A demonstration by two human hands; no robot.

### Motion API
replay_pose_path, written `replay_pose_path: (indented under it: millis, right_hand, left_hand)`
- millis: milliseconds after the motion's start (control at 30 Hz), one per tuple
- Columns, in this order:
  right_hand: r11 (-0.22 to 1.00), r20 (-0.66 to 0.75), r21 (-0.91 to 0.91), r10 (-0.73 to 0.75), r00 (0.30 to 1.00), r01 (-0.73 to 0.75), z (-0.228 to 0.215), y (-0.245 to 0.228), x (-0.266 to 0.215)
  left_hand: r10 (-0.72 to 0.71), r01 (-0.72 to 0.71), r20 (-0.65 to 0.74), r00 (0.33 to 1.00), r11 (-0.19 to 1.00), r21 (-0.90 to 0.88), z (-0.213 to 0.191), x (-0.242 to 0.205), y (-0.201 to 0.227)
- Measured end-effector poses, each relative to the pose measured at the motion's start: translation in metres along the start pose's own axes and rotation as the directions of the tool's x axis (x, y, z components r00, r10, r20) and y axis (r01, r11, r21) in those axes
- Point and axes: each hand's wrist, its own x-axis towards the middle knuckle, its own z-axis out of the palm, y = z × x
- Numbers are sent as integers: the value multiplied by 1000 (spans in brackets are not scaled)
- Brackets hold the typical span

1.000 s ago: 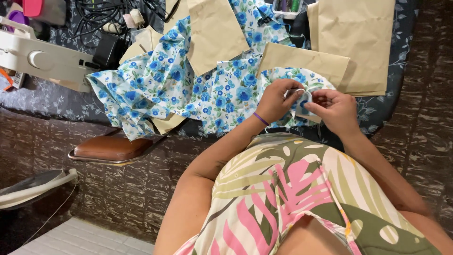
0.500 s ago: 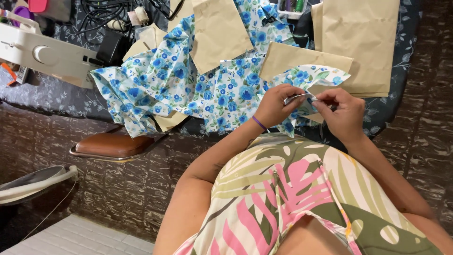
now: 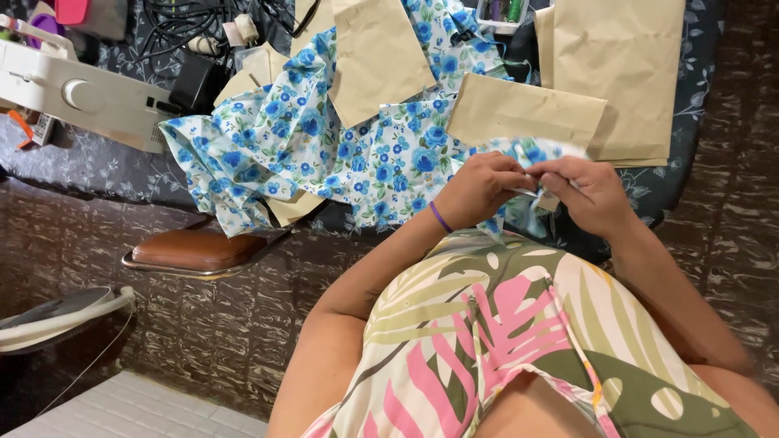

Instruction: The person uses scissors to cut a piece of blue floral fabric on a table. They then fold the cut fabric and align it with a beige paper pattern piece.

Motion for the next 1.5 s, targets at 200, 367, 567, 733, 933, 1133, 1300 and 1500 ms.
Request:
replay_pose_path:
  millis: [200, 367, 567, 733, 933, 1133, 1300, 1500]
  right_hand:
    - [954, 106, 230, 172, 979, -193, 4, -1, -9]
    - [938, 70, 271, 205, 976, -216, 7, 10, -12]
    - [898, 102, 322, 282, 954, -300, 8, 14, -14]
    - [871, 144, 349, 315, 938, -346, 13, 15, -14]
    - [861, 44, 372, 356, 933, -346, 14, -10, -6]
    - [893, 3, 313, 341, 940, -324, 16, -11, -3]
    - [897, -74, 317, 348, 935, -308, 15, -22, 1]
    - [904, -60, 299, 336, 940, -304, 18, -26, 0]
  left_hand:
    - [-82, 79, -53, 995, 995, -61, -7, -1, 10]
    - [-133, 132, -57, 989, 991, -33, -7, -5, 6]
    - [-162, 161, -24, 986, 986, -40, -12, -2, 16]
    - [-160, 160, -10, 987, 987, -18, -12, -2, 17]
    - [-181, 180, -100, 978, 983, -24, -14, -4, 16]
    - [-196, 204, -236, 952, 979, 11, -30, -1, 20]
    - [-162, 157, -265, 950, 987, -41, -38, 6, 35]
    - [-288, 279, -233, 929, 958, -71, -29, -3, 25]
